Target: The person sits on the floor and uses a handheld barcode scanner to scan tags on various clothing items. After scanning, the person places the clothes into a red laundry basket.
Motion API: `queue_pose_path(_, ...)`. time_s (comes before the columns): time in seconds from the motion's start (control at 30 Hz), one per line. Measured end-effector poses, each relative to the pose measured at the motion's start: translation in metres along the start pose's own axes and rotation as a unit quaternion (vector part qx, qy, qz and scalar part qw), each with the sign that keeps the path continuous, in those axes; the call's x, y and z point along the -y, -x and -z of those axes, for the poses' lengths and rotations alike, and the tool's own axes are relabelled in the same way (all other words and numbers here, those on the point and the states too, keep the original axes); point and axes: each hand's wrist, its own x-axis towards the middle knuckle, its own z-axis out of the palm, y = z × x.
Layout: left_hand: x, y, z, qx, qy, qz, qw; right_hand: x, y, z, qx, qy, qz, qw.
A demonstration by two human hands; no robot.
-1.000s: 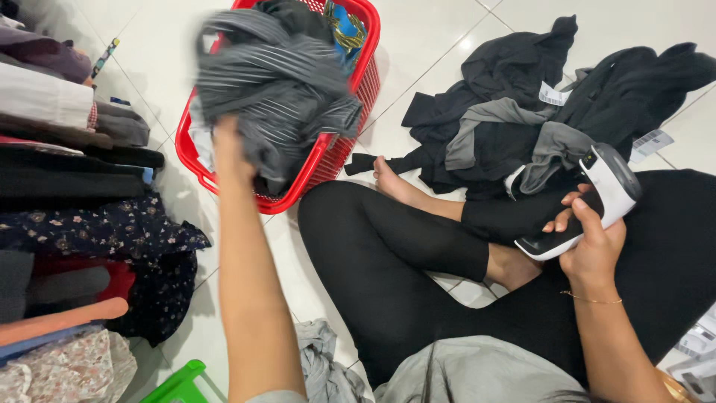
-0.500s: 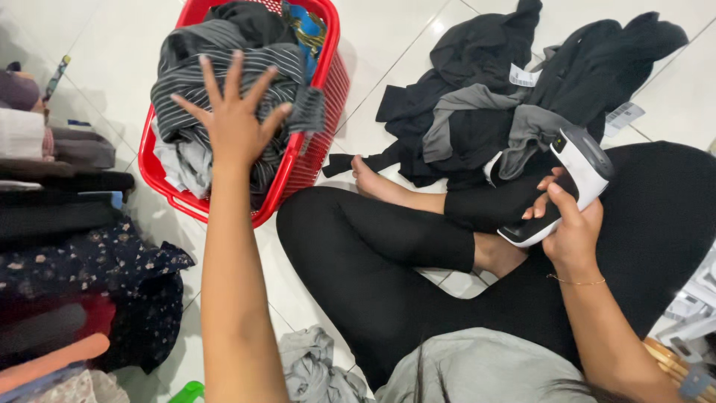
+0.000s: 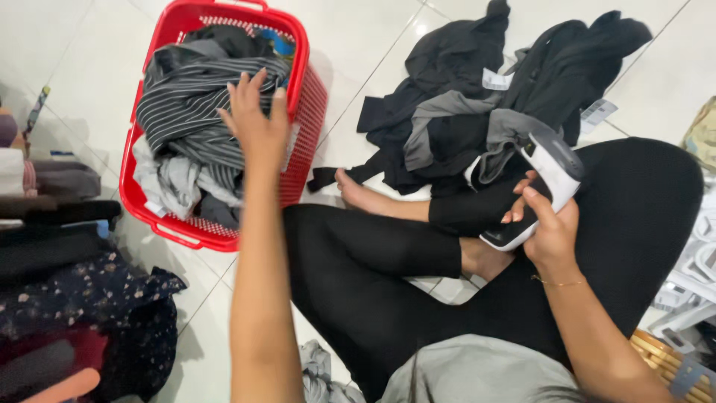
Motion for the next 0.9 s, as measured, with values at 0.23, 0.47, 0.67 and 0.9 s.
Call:
queue_pose_path(0.23, -0.14, 0.003, -0.154, -0.074, 0.119, -0.23, 0.963, -0.022, -0.007, 0.015, 0.02, -0.022, 0.022, 0.999)
queue_pose_path(0.47, -0.206, -0.014, -0.272, 0.167, -0.064, -0.149, 0.972, -0.016, -0.009, 0.011, 0.017, -0.047, 0.03, 0.998)
queue_pose_path(0.67, -0.195, -0.008, -0.284, 0.171, -0.108, -0.082, 0.976, -0.012, -0.013, 0.007, 0.026, -0.041, 0.027, 0.998)
queue_pose_path(0.9, -0.151, -0.001, -0.236, 0.134, 0.223, 0.043, 0.965, -0.014, -0.013, 0.011, 0.049, -0.048, 0.028, 0.997)
